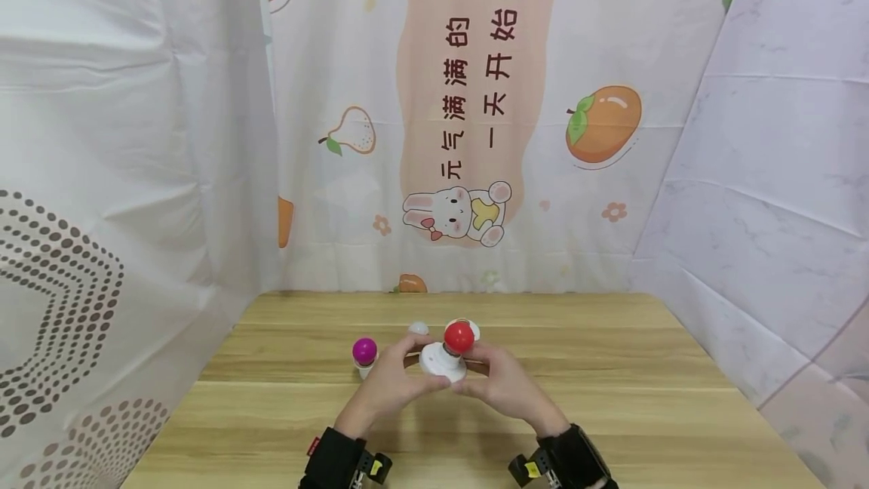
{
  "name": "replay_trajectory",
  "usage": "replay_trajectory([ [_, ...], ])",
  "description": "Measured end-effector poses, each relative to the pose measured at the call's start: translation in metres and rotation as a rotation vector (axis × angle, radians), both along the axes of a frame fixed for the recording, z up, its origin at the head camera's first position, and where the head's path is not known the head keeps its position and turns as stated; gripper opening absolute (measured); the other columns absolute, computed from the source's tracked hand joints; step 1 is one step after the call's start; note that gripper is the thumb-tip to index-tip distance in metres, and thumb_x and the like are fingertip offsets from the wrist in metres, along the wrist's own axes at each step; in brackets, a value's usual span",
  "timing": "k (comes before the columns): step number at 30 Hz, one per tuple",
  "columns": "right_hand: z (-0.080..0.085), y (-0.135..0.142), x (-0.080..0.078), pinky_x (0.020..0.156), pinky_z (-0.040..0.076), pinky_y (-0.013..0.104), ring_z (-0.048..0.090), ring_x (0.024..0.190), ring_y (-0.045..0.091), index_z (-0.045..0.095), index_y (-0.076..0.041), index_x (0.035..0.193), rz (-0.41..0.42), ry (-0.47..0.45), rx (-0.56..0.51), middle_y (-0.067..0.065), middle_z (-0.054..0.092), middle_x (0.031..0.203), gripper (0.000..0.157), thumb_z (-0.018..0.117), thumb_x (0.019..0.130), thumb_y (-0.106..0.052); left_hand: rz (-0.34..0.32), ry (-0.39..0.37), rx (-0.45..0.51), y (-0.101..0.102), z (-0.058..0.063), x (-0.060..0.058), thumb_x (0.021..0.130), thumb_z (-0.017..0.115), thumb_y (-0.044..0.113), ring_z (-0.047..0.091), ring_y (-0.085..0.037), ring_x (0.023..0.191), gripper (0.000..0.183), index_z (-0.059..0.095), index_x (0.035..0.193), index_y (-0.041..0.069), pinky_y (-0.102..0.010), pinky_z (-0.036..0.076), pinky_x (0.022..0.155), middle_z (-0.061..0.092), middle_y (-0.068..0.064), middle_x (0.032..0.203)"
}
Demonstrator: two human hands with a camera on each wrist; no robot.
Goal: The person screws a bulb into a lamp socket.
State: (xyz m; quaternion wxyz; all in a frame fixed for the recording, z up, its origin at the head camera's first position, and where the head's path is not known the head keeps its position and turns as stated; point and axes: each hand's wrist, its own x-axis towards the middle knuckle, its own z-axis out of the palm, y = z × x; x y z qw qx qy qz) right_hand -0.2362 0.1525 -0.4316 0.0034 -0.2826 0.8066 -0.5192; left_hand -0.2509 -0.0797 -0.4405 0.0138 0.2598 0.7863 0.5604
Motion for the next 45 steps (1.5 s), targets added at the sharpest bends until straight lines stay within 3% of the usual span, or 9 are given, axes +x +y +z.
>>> replay_trajectory([
  [12, 0.001, 0.008, -0.001, 0.100, 0.052, 0.040, 0.064, 0.120, 0.031, 0.070, -0.005, 0.124, -0.008, 0.027, 0.077, 0.011, 0.061, 0.134, 0.042, 0.083, 0.085, -0.017, 0.011, 0.073, -0.068, 0.010, -0.007, -0.004, 0.079, 0.089, 0.037, 0.060, -0.026, 0.120, 0.065, 0.064, 0.132, 0.009, -0.051, 0.049, 0.103, 0.064, -0.002, 0.129],
  [18, -0.003, 0.014, -0.002, 0.098, 0.053, 0.041, 0.060, 0.123, 0.034, 0.074, -0.005, 0.117, -0.022, 0.056, 0.145, 0.012, 0.061, 0.133, 0.036, 0.084, 0.083, -0.010, 0.006, 0.099, -0.139, 0.020, -0.015, -0.006, 0.078, 0.089, 0.039, 0.061, -0.023, 0.116, 0.066, 0.065, 0.132, 0.010, -0.043, 0.051, 0.100, 0.064, -0.001, 0.127],
  [28, -0.014, 0.026, -0.005, 0.097, 0.054, 0.045, 0.063, 0.117, 0.032, 0.074, -0.007, 0.113, -0.062, 0.076, 0.247, 0.009, 0.066, 0.124, 0.037, 0.087, 0.079, -0.015, 0.010, 0.079, -0.229, 0.034, -0.021, -0.007, 0.077, 0.088, 0.045, 0.062, -0.017, 0.111, 0.061, 0.069, 0.127, 0.017, -0.042, 0.051, 0.096, 0.066, 0.009, 0.118],
  [34, -0.022, 0.030, -0.006, 0.095, 0.055, 0.040, 0.065, 0.113, 0.031, 0.074, -0.006, 0.113, -0.032, 0.082, 0.283, 0.008, 0.068, 0.121, 0.040, 0.088, 0.076, -0.010, -0.024, 0.050, -0.267, 0.040, -0.030, -0.010, 0.073, 0.090, 0.041, 0.061, -0.015, 0.113, 0.060, 0.071, 0.127, 0.022, -0.046, 0.049, 0.099, 0.068, 0.010, 0.119],
  [41, -0.030, 0.032, -0.003, 0.097, 0.054, 0.041, 0.066, 0.111, 0.022, 0.075, -0.011, 0.115, -0.031, 0.108, 0.367, 0.005, 0.069, 0.124, 0.046, 0.089, 0.071, -0.008, -0.080, 0.035, -0.292, 0.045, -0.039, -0.011, 0.070, 0.093, 0.033, 0.062, -0.006, 0.102, 0.057, 0.072, 0.122, 0.023, -0.033, 0.050, 0.092, 0.070, 0.013, 0.112],
  [45, -0.035, 0.031, -0.003, 0.096, 0.053, 0.042, 0.065, 0.107, 0.019, 0.075, -0.011, 0.114, -0.032, 0.095, 0.404, 0.004, 0.070, 0.120, 0.048, 0.089, 0.068, -0.008, -0.087, 0.026, -0.320, 0.047, -0.042, -0.011, 0.070, 0.094, 0.031, 0.062, -0.006, 0.102, 0.057, 0.072, 0.121, 0.021, -0.033, 0.050, 0.093, 0.070, 0.011, 0.112],
])
